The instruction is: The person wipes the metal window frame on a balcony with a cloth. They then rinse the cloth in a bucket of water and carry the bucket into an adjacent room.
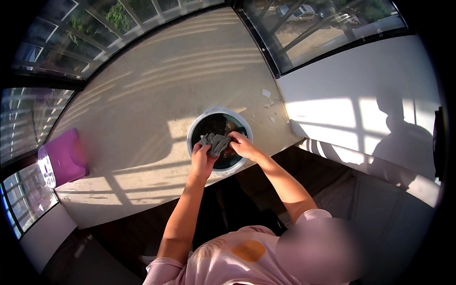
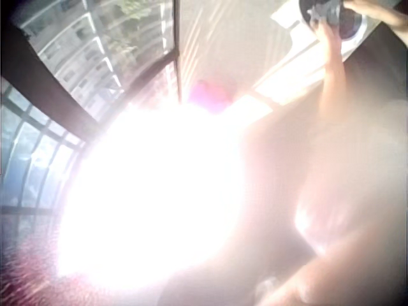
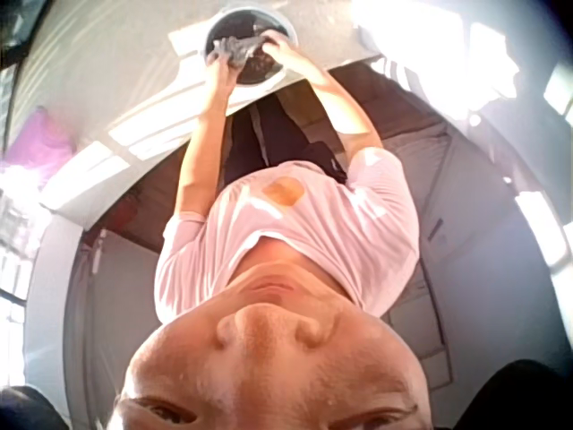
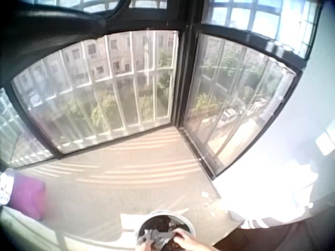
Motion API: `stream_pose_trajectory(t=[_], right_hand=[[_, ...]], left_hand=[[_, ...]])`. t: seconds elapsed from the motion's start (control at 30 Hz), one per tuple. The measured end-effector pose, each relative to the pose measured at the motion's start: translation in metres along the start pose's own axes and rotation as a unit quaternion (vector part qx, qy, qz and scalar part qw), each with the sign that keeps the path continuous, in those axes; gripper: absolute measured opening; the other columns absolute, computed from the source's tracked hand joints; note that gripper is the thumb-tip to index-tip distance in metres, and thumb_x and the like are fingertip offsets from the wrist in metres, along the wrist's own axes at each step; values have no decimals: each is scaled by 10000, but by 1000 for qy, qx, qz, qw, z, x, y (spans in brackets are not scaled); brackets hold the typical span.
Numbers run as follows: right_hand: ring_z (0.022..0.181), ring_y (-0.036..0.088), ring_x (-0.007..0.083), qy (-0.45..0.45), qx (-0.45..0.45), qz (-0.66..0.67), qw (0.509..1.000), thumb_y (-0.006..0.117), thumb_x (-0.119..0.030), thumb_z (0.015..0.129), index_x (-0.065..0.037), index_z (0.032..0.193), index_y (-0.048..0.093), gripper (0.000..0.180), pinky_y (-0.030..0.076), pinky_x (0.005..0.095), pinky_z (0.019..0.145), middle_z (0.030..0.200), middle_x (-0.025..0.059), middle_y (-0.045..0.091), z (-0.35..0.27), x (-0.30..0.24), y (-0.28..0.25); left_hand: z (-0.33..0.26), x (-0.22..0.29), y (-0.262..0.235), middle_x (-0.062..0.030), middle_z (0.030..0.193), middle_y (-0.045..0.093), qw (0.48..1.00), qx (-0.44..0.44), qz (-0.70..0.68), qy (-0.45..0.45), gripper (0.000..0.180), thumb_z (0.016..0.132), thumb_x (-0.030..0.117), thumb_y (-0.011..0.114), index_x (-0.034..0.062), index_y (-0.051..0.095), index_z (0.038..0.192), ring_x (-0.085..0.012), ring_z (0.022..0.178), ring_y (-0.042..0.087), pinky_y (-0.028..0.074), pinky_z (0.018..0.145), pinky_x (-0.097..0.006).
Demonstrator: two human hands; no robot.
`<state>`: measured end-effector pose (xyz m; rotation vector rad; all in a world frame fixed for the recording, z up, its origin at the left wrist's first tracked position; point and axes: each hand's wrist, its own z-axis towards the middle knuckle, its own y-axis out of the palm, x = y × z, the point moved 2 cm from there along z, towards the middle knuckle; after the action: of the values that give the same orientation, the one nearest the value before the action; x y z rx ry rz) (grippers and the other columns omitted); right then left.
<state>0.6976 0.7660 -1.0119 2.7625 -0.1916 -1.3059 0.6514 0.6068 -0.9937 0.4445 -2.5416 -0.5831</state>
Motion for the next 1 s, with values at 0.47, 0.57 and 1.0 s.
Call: stream_pose_trajectory(t=[0.47,0.57,1.0], right_hand=[[800,601,353,-125,163,-347,915,509,-137,783,-33,923,572,185,484,431,691,846,200,618,36,12,46],[732,597,362,-191,107,-241,946,608,-146,758,-3,844,553,175,484,411,643,794,191,616,-13,-31,79],[632,586,323,-249,301,-385,836,545,-157,843,-54,811,544,108,473,399,534,714,119,593,6,2,23]], left_hand=[[48,-32,-26,-111,1175,482,985,60,44,-153,444,915,368,452,123,365,1275,-274,1032,508,459,831,-471],[62,-24,-44,-112,941,608,974,-115,-111,-160,384,896,392,496,26,548,997,-226,832,594,503,744,-373],[43,-27,-5,-63,843,597,988,104,111,-22,155,850,238,535,89,577,860,-160,763,580,453,606,-293]])
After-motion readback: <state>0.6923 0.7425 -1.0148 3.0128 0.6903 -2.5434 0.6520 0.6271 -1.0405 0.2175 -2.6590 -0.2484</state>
